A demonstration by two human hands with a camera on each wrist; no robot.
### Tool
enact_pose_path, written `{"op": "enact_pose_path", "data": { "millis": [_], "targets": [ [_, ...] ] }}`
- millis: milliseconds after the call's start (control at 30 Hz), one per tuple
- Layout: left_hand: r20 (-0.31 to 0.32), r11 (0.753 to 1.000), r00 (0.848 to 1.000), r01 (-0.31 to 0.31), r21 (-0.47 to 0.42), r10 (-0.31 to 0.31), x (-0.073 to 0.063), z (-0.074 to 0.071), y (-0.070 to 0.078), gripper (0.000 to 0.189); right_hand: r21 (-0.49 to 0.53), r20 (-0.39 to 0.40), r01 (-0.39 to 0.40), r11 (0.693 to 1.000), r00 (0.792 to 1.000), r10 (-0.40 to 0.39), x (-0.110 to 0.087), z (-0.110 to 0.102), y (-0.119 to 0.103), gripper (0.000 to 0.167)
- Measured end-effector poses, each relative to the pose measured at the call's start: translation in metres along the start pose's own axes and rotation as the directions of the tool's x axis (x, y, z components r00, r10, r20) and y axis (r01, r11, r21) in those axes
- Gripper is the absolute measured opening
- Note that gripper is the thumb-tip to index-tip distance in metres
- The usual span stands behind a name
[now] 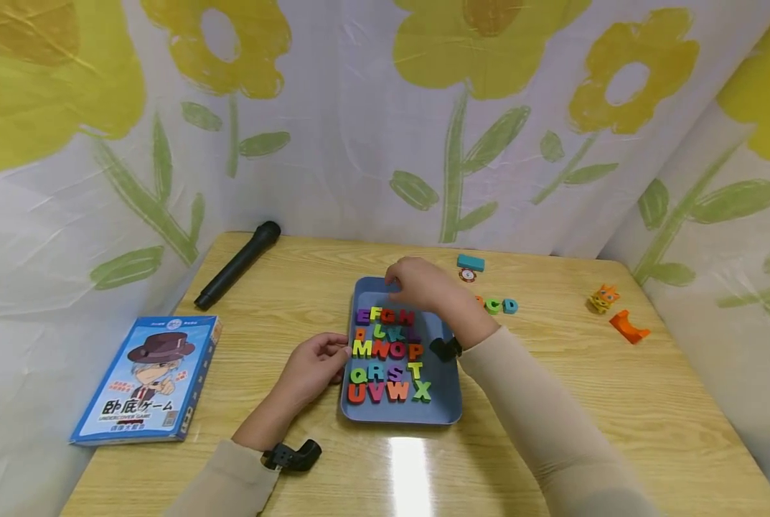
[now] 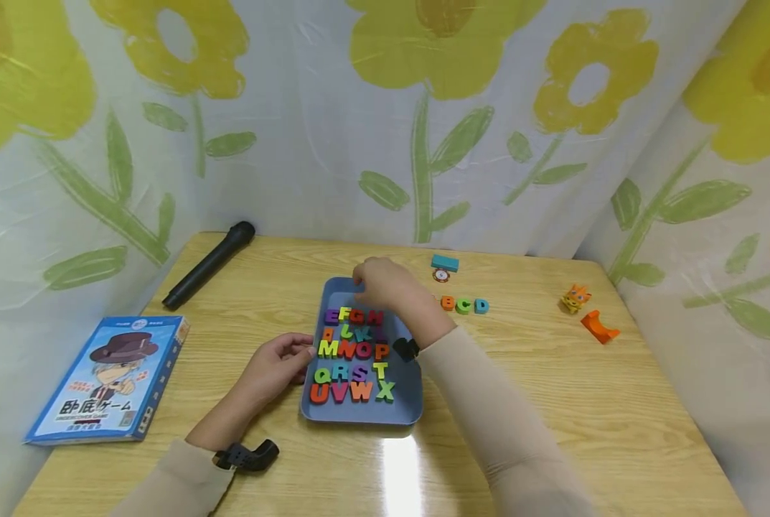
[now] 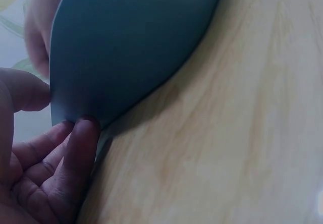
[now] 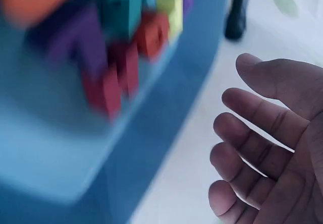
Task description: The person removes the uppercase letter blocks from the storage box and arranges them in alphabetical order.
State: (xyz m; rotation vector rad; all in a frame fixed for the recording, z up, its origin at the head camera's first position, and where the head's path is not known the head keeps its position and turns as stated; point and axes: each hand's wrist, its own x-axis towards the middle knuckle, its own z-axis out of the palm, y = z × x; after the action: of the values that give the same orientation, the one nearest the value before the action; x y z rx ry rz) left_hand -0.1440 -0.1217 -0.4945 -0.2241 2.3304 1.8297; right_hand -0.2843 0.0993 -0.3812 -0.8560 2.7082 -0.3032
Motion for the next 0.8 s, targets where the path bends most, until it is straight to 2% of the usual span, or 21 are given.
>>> {"op": "enact_pose_path", "data": {
  "millis": [100, 267, 533, 800],
  "targets": [
    [0.005, 1.0, 1.0, -0.004, -0.001, 0.004, 0.0, 0.002, 0.0, 0.033, -0.014, 0.029, 0.018, 1.0, 0.999, -0.017, 0.011, 0.014, -0.013, 0.036],
    [0.01, 1.0, 1.0, -0.012, -0.001, 0.012, 0.0, 0.003, 0.0, 0.033, -0.029, 0.053, 0.013, 1.0, 0.999, -0.011, 0.021, 0.029, -0.022, 0.032],
    [0.011, 1.0, 1.0, -0.024, 0.0, 0.024, 0.0, 0.0, 0.0, 0.032, -0.046, 0.099, 0.022, 0.999, 0.995, -0.017, 0.029, 0.042, -0.027, 0.033],
    [0.015, 0.999, 0.999, -0.041, -0.006, 0.041, -0.001, -0.001, -0.001, 0.033, -0.087, 0.103, 0.039, 0.995, 0.994, -0.03, 0.033, 0.049, -0.028, 0.031]
  ]
}}
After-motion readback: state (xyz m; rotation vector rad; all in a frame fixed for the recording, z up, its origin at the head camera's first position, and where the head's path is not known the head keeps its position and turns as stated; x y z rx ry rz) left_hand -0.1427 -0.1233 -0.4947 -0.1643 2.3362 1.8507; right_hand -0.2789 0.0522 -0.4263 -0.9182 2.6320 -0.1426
